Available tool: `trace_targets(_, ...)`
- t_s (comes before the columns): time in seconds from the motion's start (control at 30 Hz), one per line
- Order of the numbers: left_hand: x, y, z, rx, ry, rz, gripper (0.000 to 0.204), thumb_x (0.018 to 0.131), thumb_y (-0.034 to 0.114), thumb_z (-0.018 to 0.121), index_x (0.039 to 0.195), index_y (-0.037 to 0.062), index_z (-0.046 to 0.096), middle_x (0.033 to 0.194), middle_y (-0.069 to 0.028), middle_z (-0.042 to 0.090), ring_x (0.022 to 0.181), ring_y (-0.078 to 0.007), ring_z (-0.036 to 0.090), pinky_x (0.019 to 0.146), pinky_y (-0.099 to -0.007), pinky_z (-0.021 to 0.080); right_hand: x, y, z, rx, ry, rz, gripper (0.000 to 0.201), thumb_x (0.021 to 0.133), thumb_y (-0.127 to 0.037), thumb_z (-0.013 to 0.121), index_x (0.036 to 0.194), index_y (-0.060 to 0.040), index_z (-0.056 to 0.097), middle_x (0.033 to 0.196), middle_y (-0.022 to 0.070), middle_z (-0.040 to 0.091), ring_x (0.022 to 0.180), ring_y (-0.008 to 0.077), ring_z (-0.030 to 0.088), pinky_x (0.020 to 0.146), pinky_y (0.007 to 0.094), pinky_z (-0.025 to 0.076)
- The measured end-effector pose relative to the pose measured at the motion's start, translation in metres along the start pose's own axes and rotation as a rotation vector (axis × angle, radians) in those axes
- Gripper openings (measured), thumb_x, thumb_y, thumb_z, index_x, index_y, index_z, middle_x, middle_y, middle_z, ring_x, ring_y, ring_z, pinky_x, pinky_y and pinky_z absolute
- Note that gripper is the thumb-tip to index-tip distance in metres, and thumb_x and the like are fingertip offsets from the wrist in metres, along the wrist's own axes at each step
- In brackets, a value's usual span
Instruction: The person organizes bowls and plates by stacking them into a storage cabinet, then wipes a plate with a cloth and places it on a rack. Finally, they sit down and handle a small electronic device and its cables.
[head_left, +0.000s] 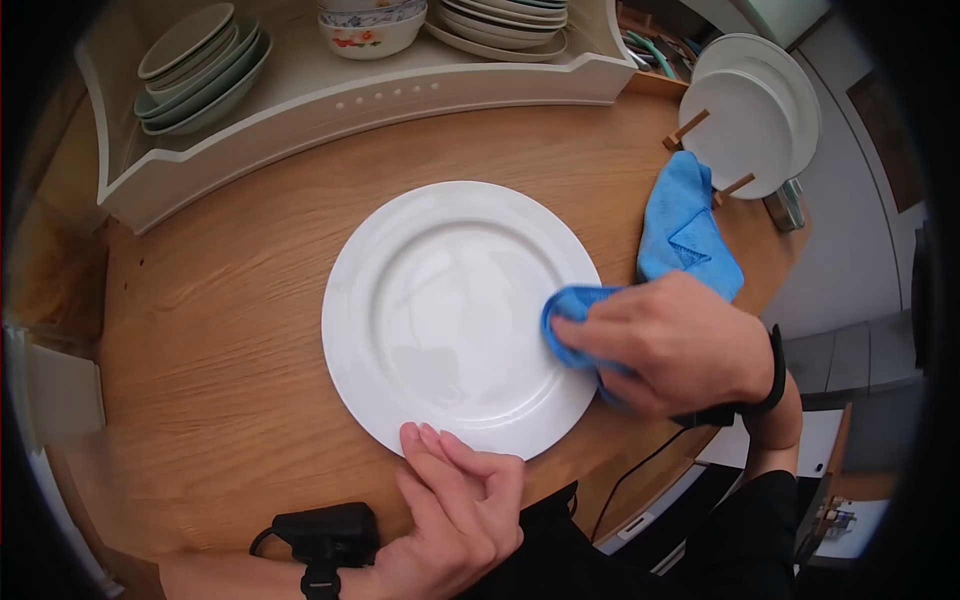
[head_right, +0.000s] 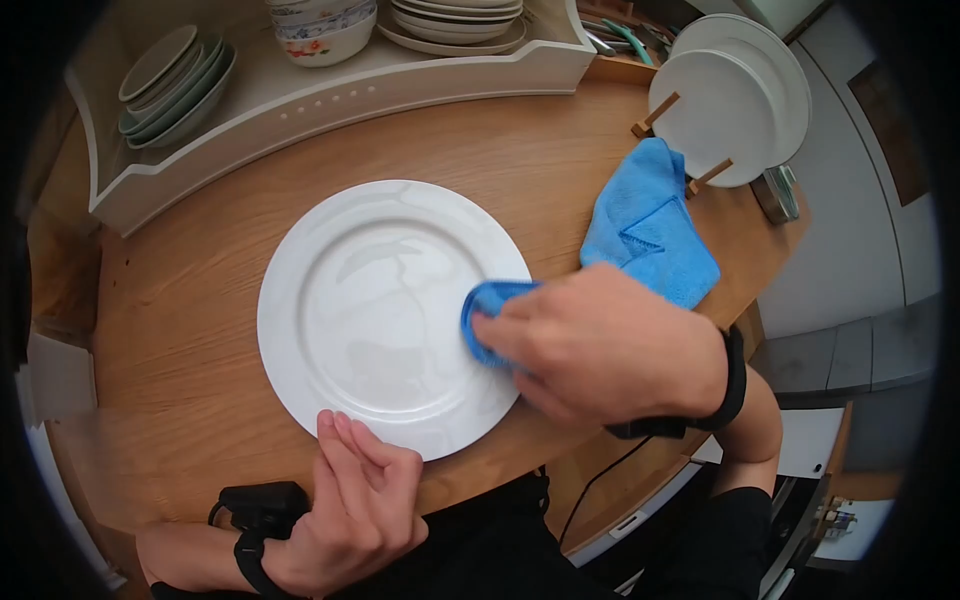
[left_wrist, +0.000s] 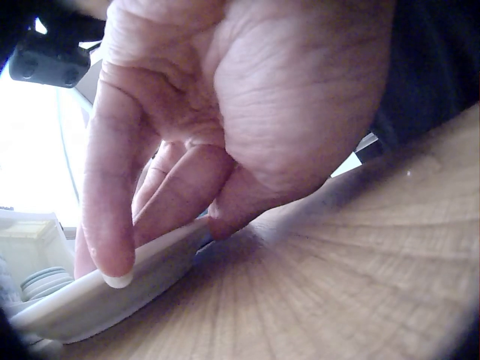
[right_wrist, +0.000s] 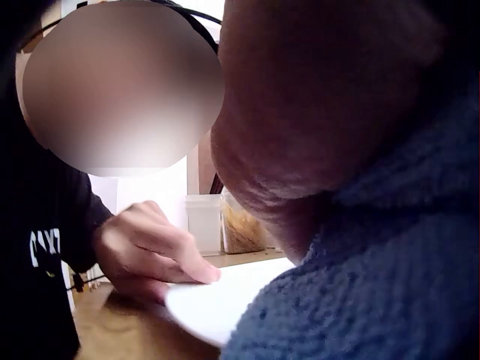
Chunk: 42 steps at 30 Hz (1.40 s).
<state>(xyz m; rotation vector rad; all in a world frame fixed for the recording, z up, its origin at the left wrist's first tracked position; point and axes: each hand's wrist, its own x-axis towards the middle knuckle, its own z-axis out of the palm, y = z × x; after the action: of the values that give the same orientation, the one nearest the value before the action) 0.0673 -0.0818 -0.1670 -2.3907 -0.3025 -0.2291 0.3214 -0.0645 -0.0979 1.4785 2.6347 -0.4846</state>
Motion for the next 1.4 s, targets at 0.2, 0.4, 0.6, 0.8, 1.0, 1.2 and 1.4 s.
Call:
trace_targets(0.2,0.002,-0.007,-0.010,-0.074,-0.109,0.035,0.016,0.080,-0.006,0.062,0.083,-0.0212,0.068,0.086,-0.0262,0.064,0.080,-0.0409,0.071,0.065,-0.0362,0.060,-0.021,0.005,0.012,0.694,-0.182,-0.414,0.046,0.086,-0.008,0.062,0.132,-0.0004,0.060,0.088,0.0134,0.062,0.076,0.0301,0.064,0.062,0.0391,0.050)
trace_targets(0.4,0.005,-0.024,-0.025,-0.518,-0.158,-0.208,0.036,0.090,0.020,0.068,0.085,-0.0157,0.066,0.096,-0.0237,0.062,0.085,-0.0352,0.067,0.060,-0.0345,0.055,-0.053,0.018,-0.005,0.751,0.050,-0.150,0.042,0.088,0.000,0.059,0.129,-0.0030,0.066,0.100,0.0136,0.069,0.090,0.0265,0.066,0.079,0.0341,0.052)
trace_targets(0.6,0.006,-0.069,-0.024,-0.706,-0.101,-0.540,0.020,0.082,0.017,0.076,0.082,-0.0002,0.066,0.093,-0.0151,0.063,0.071,-0.0279,0.066,0.048,-0.0354,0.046,-0.069,0.027,0.006,0.598,0.254,0.006,0.044,0.086,0.001,0.059,0.130,-0.0042,0.065,0.094,0.0136,0.067,0.085,0.0305,0.064,0.075,0.0364,0.051)
trace_targets(0.8,0.000,-0.128,0.036,-0.711,-0.243,-0.715,0.031,0.083,0.027,0.078,0.079,0.0015,0.061,0.085,-0.0144,0.062,0.070,-0.0293,0.060,0.060,-0.0395,0.048,-0.086,0.020,-0.001,-0.230,0.388,0.411,0.039,0.083,0.001,0.061,0.118,-0.0116,0.073,0.082,0.0106,0.062,0.072,0.0283,0.063,0.063,0.0381,0.051)
trace_targets(1.0,0.033,-0.144,0.064,-0.849,-0.410,-0.768,0.042,0.083,0.038,0.079,0.086,-0.0009,0.063,0.079,-0.0146,0.063,0.070,-0.0247,0.060,0.064,-0.0371,0.049,-0.042,0.033,0.014,-0.318,0.569,0.067,0.045,0.083,-0.001,0.068,0.124,-0.0193,0.067,0.092,0.0070,0.059,0.073,0.0241,0.064,0.060,0.0343,0.052)
trace_targets(1.2,0.057,-0.153,0.085,-0.916,-0.635,-0.641,0.055,0.084,0.052,0.074,0.090,-0.0022,0.070,0.075,-0.0159,0.068,0.066,-0.0267,0.065,0.063,-0.0387,0.051,0.001,0.032,0.029,-0.158,0.519,0.014,0.033,0.087,-0.007,0.065,0.119,-0.0143,0.066,0.094,0.0109,0.061,0.076,0.0282,0.066,0.061,0.0375,0.054)
trace_targets(1.4,0.061,-0.146,0.076,-1.146,-0.703,-0.736,0.047,0.089,0.042,0.072,0.088,-0.0052,0.070,0.064,-0.0122,0.064,0.048,-0.0201,0.061,0.046,-0.0339,0.048,-0.007,0.020,0.046,-0.037,0.421,-0.006,0.022,0.085,-0.009,0.061,0.104,0.0039,0.063,0.093,0.0153,0.063,0.080,0.0322,0.068,0.064,0.0404,0.056)
